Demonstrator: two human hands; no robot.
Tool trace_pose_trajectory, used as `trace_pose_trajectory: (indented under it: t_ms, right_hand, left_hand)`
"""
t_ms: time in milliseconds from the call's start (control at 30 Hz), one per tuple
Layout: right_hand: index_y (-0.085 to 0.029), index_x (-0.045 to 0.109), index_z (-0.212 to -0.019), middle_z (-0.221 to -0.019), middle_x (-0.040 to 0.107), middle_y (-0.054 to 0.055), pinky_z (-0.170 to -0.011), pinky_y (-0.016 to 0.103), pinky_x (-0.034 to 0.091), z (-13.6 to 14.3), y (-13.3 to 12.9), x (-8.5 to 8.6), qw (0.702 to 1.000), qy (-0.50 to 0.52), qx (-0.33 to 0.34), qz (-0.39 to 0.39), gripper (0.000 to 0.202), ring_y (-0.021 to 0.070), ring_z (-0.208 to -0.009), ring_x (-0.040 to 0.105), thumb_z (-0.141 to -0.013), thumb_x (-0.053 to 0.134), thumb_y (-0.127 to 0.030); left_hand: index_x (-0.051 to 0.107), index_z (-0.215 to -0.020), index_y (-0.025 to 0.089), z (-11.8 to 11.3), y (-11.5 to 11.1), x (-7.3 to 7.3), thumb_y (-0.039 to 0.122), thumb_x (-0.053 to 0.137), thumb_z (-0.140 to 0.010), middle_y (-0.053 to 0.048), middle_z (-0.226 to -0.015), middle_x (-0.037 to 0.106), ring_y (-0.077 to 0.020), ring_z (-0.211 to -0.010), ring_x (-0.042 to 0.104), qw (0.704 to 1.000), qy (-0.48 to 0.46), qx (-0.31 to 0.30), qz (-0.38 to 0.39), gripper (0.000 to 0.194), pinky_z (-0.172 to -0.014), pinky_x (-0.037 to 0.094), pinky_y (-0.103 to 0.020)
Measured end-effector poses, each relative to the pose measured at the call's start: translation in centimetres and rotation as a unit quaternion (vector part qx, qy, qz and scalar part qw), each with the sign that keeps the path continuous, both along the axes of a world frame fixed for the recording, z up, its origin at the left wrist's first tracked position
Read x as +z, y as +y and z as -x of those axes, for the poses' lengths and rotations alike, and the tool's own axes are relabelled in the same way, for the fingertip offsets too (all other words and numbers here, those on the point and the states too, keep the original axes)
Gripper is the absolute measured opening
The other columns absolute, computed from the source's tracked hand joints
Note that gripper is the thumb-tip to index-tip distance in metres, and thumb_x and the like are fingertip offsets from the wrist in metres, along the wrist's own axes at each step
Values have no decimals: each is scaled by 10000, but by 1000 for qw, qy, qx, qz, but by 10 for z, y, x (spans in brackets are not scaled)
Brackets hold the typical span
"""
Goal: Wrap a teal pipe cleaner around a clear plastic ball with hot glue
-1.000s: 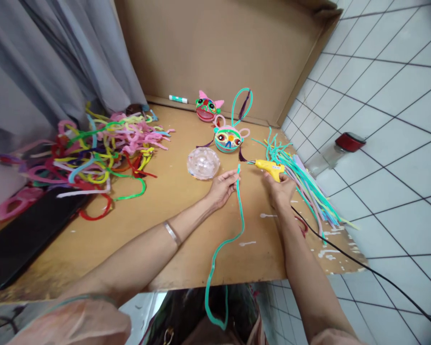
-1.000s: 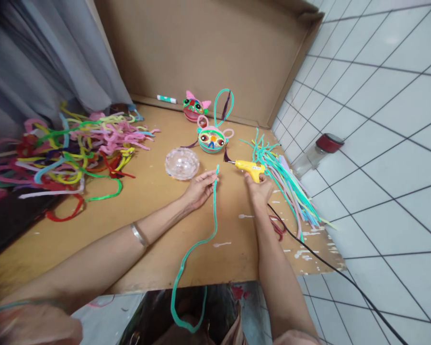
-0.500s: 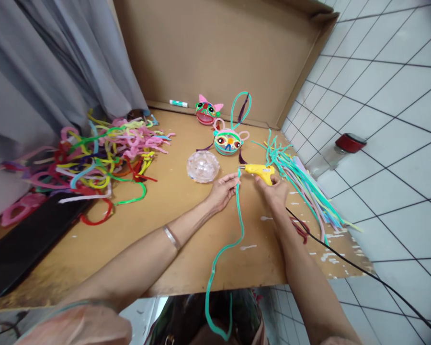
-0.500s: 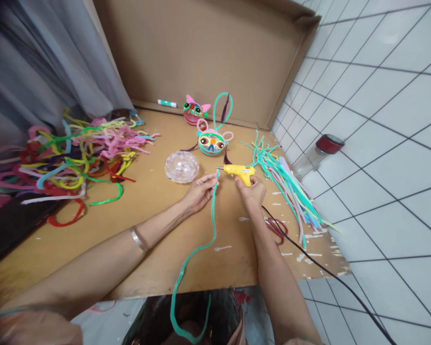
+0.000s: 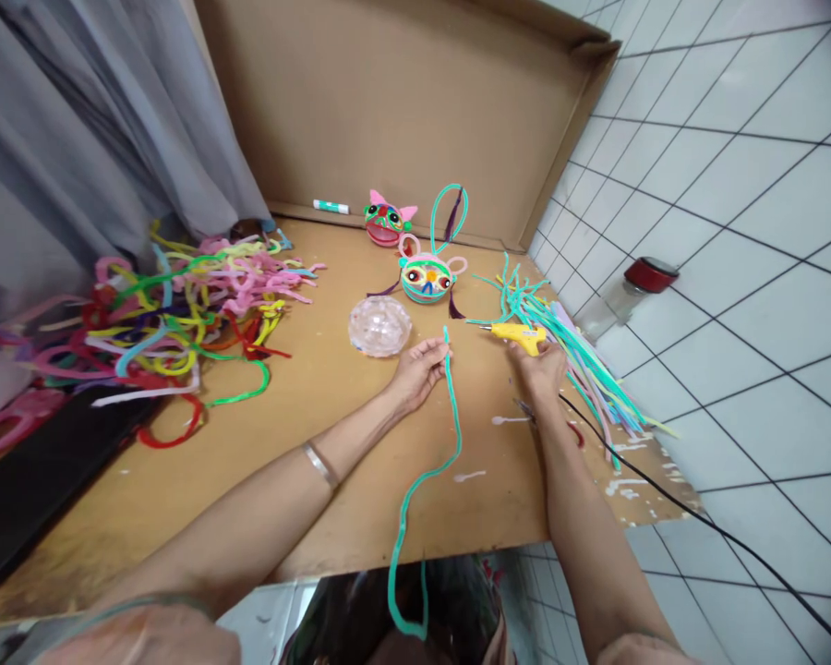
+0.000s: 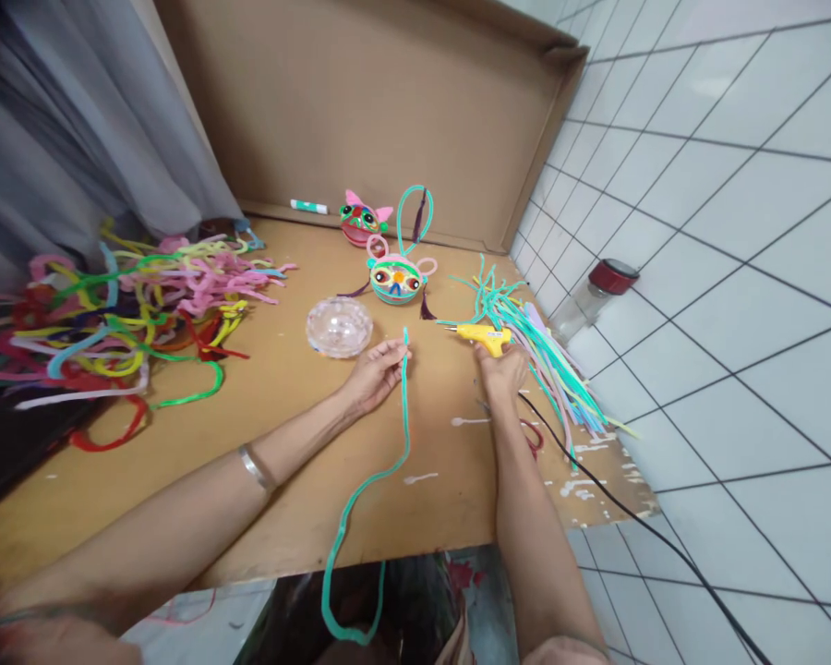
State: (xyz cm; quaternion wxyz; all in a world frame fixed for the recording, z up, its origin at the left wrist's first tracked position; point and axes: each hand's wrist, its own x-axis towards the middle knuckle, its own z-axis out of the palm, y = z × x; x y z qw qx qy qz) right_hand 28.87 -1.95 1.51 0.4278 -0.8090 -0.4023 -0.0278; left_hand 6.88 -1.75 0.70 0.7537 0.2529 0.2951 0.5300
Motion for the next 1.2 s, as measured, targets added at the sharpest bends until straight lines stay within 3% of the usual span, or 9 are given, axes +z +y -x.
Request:
trace_pose_trajectory:
  t_ms: [167, 333, 467, 567, 633, 733, 833, 1033, 1200]
  right_hand:
    - [-183, 608, -892, -974, 663, 119, -864, 408, 511, -9, 1, -9, 999, -16, -43, 14, 441, 289, -958, 608, -593, 773, -462]
    - [-214, 577, -866, -962, 655, 102, -852, 437, 523, -16, 2, -15, 998, -2, -57, 19, 425, 297, -935, 627, -575, 796, -433]
    - [-197, 591, -861, -965, 665, 162, -903, 549, 479, -15, 1, -13, 998, -9, -51, 30, 419, 375, -987, 623, -577, 811, -411]
    - [-137, 607, -992, -1091, 636, 240, -941, 605, 422, -7, -3, -7, 995, -85, -36, 25, 414, 432, -1113, 574, -711, 719, -422]
    - [-131, 600, -1072, -1129, 623, 232, -942, 571, 417, 3, -5, -2, 988, -152, 22, -20, 341, 403, -1129, 562, -827, 589, -369]
    - [-167, 613, -1097, -1017, 654, 153, -882, 451, 437, 25, -10, 1, 953, -229, 169, -104, 251, 312, -987, 587, -905, 489, -268]
    - [-179, 639, -1131, -944, 671, 110, -792, 366, 427, 49, -15, -1, 896, -309, 290, -136, 239, 251, -878, 588, -956, 489, -242]
    - [-228, 699, -1032, -865, 705, 57, -765, 319, 392, 68, -22, 2, 785, -413, 419, -193, 205, 172, -819, 601, -990, 506, -173]
    - [-223, 698, -1000, -910, 739, 66, -806, 329, 414, 67, -23, 8, 736, -465, 432, -235, 202, 170, -870, 628, -990, 507, -157]
  left_hand:
    - [633, -770, 133, 1, -2, 1, 153, 855, -675, 24, -646, 653, -43, -520, 535, 1000, 3, -7, -8, 242, -528, 442, -153]
    - [610, -759, 131, 1, -3, 4, 164, 859, -675, 18, -652, 650, -39, -521, 533, 1000, 1, -12, -18, 266, -531, 443, -152]
    - [599, -759, 136, 0, -3, 4, 163, 856, -673, 37, -638, 620, -40, -532, 535, 1000, -2, -12, -21, 273, -546, 449, -157]
    - [599, -756, 141, 0, -2, 3, 166, 858, -670, 57, -606, 582, -38, -526, 521, 1000, -3, -12, -21, 275, -549, 441, -157]
    - [605, -752, 140, 1, -2, 2, 174, 865, -657, 59, -601, 578, -33, -519, 508, 1000, -7, -18, -24, 278, -547, 434, -156]
    - [600, -724, 138, 1, -1, 0, 196, 881, -629, 61, -599, 573, -28, -514, 494, 999, -14, -25, -29, 302, -542, 428, -155]
    - [591, -708, 133, 1, 0, -1, 208, 890, -619, 61, -590, 562, -28, -510, 495, 999, -18, -29, -28, 321, -536, 425, -154]
    - [594, -691, 125, 1, -3, 2, 204, 887, -626, 59, -576, 552, -29, -520, 486, 998, -39, -35, -22, 310, -542, 420, -152]
    - [584, -690, 132, 0, -8, 7, 191, 889, -625, 62, -573, 553, -28, -507, 479, 998, -51, -24, 6, 318, -535, 402, -148]
